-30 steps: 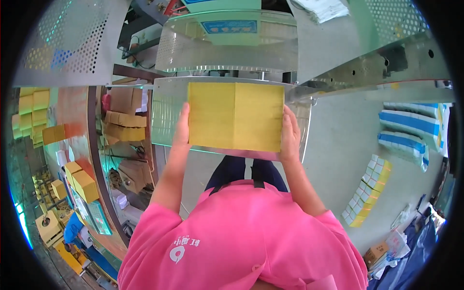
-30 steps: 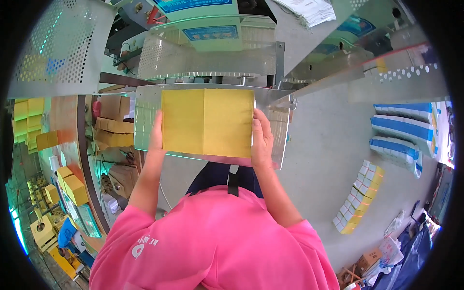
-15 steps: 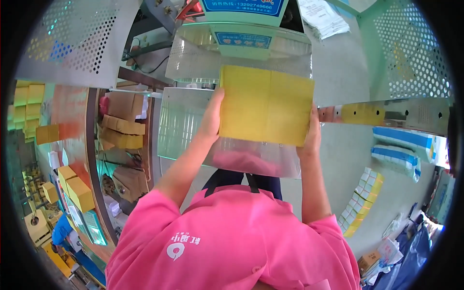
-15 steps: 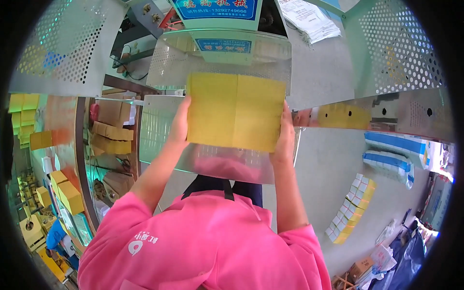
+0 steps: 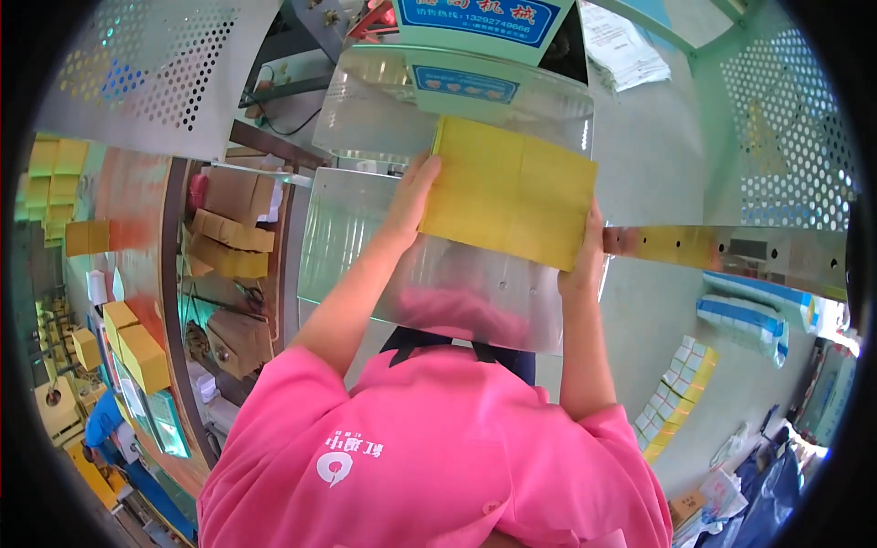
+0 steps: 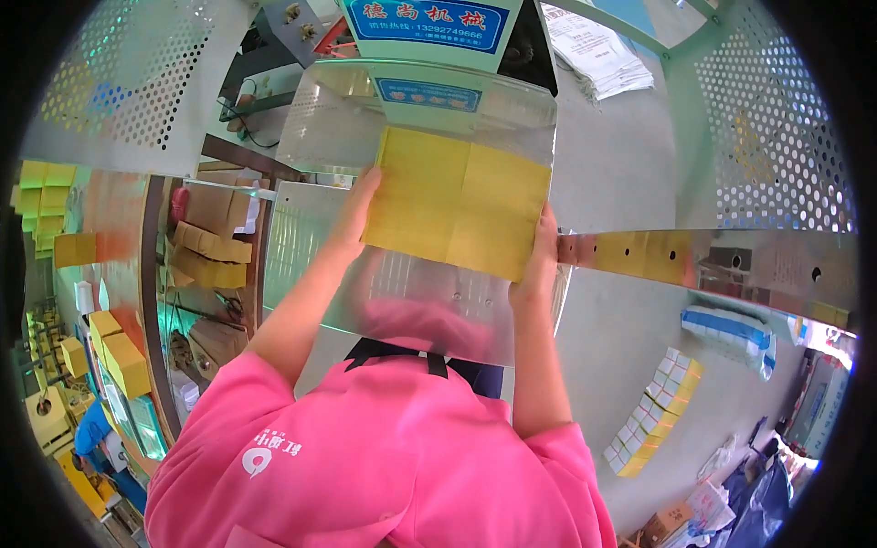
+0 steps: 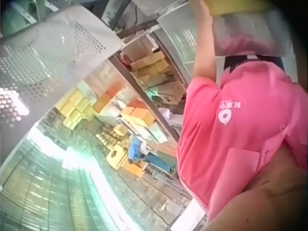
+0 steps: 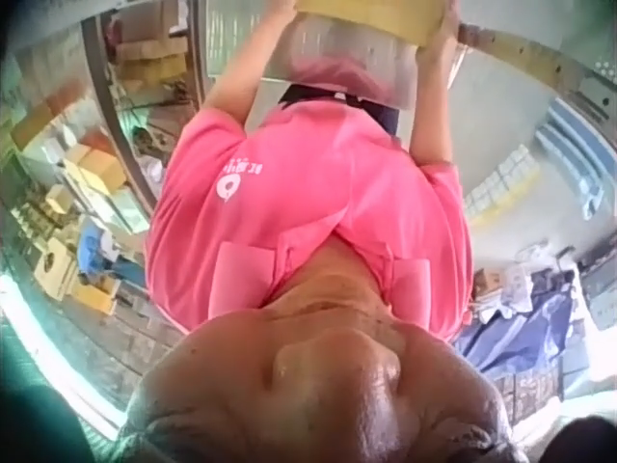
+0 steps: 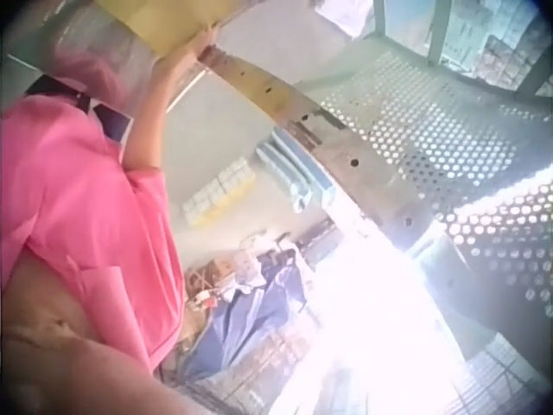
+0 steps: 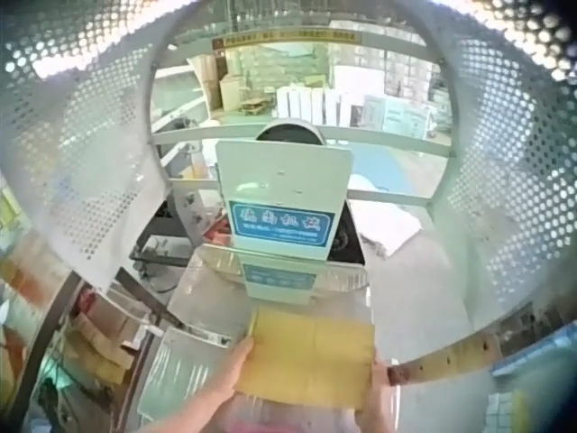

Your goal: Weighing stacks of yellow paper blocks on a digital scale and then using a bundling machine to secure them with rubber bands.

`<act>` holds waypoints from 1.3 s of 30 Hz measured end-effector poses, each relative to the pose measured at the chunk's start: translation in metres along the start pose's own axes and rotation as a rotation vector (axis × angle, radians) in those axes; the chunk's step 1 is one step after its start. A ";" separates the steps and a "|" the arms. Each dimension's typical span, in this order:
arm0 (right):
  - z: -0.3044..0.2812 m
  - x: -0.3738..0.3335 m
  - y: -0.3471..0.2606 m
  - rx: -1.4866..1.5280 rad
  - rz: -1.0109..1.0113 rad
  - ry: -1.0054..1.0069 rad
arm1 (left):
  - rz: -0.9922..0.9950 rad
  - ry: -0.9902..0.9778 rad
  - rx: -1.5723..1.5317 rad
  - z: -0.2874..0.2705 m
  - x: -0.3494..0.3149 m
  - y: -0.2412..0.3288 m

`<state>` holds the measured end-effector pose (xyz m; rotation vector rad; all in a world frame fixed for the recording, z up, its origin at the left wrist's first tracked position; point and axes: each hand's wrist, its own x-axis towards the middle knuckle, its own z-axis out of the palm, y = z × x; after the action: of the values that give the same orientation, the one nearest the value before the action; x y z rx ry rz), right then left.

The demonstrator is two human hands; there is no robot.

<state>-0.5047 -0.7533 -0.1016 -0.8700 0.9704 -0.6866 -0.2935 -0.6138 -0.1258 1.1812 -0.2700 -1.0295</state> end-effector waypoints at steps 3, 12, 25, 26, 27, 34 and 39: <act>-0.003 0.004 0.006 -0.018 0.005 -0.055 | -0.058 -0.063 -0.006 -0.006 -0.010 -0.002; -0.011 0.009 0.013 0.085 -0.027 -0.142 | -0.075 -0.046 0.002 0.001 -0.010 -0.005; -0.021 0.016 0.020 0.113 -0.024 -0.069 | -0.010 -0.048 0.109 0.016 -0.006 -0.015; -0.021 0.014 0.019 0.112 -0.022 -0.059 | 0.013 -0.032 0.132 0.017 -0.005 -0.017; -0.019 0.012 0.018 0.114 0.000 -0.062 | 0.036 -0.017 0.153 0.018 -0.005 -0.018; -0.011 0.005 0.006 0.200 0.003 0.023 | 0.023 0.041 0.234 0.036 -0.009 -0.013; -0.017 0.010 0.011 0.211 -0.030 0.027 | 0.015 -0.028 0.105 0.034 -0.009 -0.024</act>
<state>-0.5144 -0.7614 -0.1197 -0.6916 0.8923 -0.8125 -0.3333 -0.6289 -0.1293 1.2576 -0.3580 -1.0295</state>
